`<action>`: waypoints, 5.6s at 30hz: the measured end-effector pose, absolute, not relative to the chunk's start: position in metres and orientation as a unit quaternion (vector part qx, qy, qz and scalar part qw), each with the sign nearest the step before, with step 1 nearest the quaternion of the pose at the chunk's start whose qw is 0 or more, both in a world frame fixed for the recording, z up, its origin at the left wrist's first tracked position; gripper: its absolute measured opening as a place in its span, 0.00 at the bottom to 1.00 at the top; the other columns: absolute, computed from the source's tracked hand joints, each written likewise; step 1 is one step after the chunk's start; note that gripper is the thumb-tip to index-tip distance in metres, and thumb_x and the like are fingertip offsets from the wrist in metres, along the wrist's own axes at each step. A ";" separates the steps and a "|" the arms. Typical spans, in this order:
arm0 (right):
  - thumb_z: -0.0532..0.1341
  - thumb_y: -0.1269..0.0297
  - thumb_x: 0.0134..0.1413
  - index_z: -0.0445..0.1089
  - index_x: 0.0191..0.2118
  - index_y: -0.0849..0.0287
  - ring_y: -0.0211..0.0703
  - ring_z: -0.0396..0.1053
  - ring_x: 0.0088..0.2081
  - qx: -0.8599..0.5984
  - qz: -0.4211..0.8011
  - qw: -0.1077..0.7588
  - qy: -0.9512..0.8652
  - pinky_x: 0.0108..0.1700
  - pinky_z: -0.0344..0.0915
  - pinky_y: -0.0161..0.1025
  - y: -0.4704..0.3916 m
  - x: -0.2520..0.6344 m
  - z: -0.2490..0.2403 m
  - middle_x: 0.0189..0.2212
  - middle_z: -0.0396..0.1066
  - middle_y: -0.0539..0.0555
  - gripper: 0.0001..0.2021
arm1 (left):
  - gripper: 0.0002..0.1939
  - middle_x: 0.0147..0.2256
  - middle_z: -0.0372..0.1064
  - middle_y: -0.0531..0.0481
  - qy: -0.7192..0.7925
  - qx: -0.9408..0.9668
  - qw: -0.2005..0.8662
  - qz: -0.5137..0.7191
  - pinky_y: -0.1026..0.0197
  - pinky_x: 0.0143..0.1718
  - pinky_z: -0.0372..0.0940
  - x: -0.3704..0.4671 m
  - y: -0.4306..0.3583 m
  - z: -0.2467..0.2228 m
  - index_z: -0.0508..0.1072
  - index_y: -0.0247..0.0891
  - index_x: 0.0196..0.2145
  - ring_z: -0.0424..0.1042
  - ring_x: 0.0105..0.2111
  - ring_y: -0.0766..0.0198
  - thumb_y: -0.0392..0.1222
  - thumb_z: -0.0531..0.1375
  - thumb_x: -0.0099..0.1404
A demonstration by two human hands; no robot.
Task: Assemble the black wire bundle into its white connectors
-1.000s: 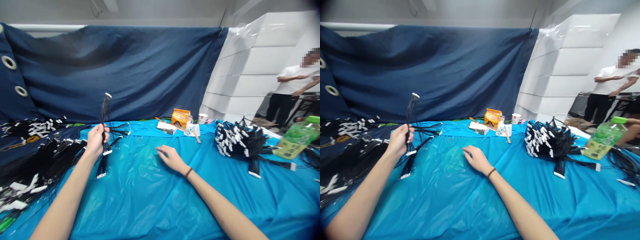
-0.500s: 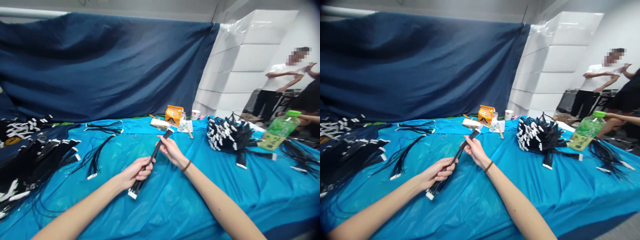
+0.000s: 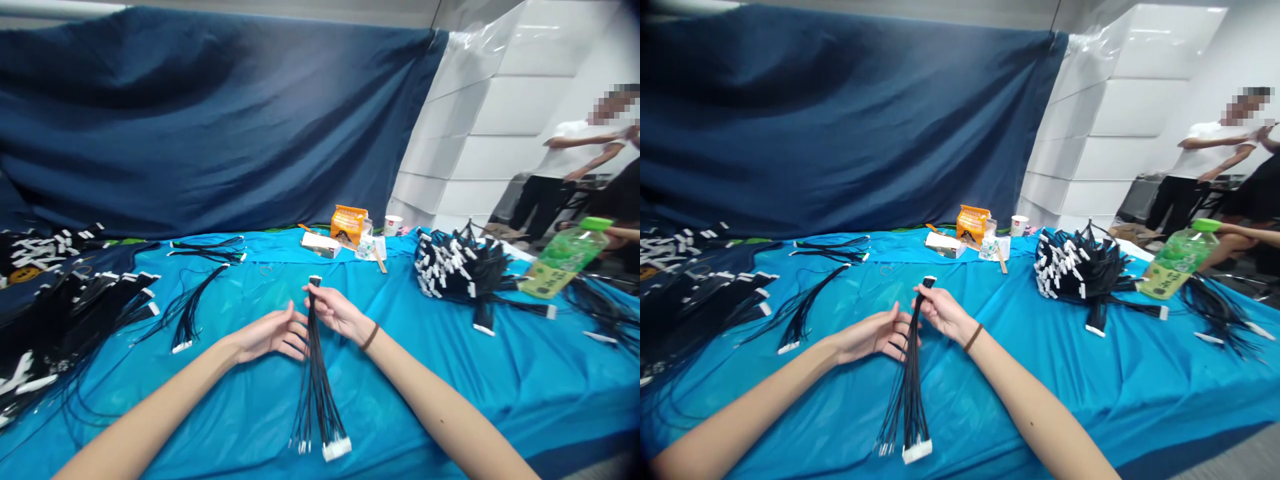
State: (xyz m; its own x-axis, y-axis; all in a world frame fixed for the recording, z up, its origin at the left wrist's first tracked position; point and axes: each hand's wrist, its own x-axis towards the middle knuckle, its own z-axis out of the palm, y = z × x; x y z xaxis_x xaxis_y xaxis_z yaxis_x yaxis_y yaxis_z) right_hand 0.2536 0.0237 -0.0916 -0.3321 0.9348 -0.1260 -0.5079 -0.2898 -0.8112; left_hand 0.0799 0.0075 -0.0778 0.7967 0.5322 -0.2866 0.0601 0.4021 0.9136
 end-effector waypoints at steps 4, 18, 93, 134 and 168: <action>0.65 0.58 0.44 0.64 0.28 0.64 0.22 0.52 0.13 -0.309 0.704 0.496 -0.403 0.13 0.49 0.22 0.023 0.245 -0.100 0.22 0.68 0.50 0.14 | 0.24 0.40 0.70 0.37 0.234 0.475 0.842 0.107 0.47 0.44 0.59 0.088 -0.006 -0.083 0.62 0.36 0.45 0.72 0.37 0.51 0.57 0.45 0.61; 0.67 0.60 0.40 0.66 0.32 0.65 0.23 0.55 0.17 -0.252 0.746 0.355 -0.504 0.17 0.46 0.24 0.018 0.242 -0.111 0.24 0.66 0.48 0.16 | 0.31 0.30 0.72 0.38 0.246 0.619 0.737 -0.111 0.56 0.32 0.65 0.060 0.015 -0.068 0.74 0.29 0.34 0.72 0.29 0.57 0.59 0.43 0.61; 0.50 0.67 0.57 0.63 0.37 0.61 0.41 0.69 0.32 -0.541 0.173 0.397 -0.721 0.32 0.57 0.33 0.014 0.227 -0.126 0.31 0.71 0.56 0.06 | 0.13 0.28 0.71 0.47 0.498 0.766 0.174 0.368 0.64 0.31 0.58 0.090 0.023 -0.110 0.74 0.34 0.29 0.67 0.27 0.65 0.41 0.51 0.58; 0.50 0.69 0.57 0.62 0.32 0.59 0.37 0.64 0.27 -0.469 0.213 0.384 -0.766 0.30 0.56 0.32 0.022 0.243 -0.117 0.25 0.66 0.50 0.06 | 0.14 0.30 0.66 0.51 0.402 0.651 0.511 0.392 0.66 0.27 0.61 0.082 0.031 -0.117 0.66 0.34 0.35 0.68 0.24 0.69 0.45 0.59 0.53; 0.53 0.68 0.54 0.62 0.34 0.59 0.37 0.65 0.28 -0.519 0.157 0.347 -0.765 0.30 0.53 0.32 0.021 0.240 -0.123 0.26 0.67 0.51 0.02 | 0.16 0.31 0.67 0.50 0.417 0.621 0.547 0.375 0.69 0.15 0.51 0.085 0.030 -0.112 0.67 0.32 0.36 0.63 0.17 0.74 0.45 0.59 0.53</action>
State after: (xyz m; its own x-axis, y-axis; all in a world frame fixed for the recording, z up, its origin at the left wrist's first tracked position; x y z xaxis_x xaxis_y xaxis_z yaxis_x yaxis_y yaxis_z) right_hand 0.2404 0.0215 -0.1233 -0.2204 0.9028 0.3692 0.6851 0.4128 -0.6003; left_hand 0.0849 0.0298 -0.1119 0.3703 0.9288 0.0102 0.1072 -0.0536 0.9928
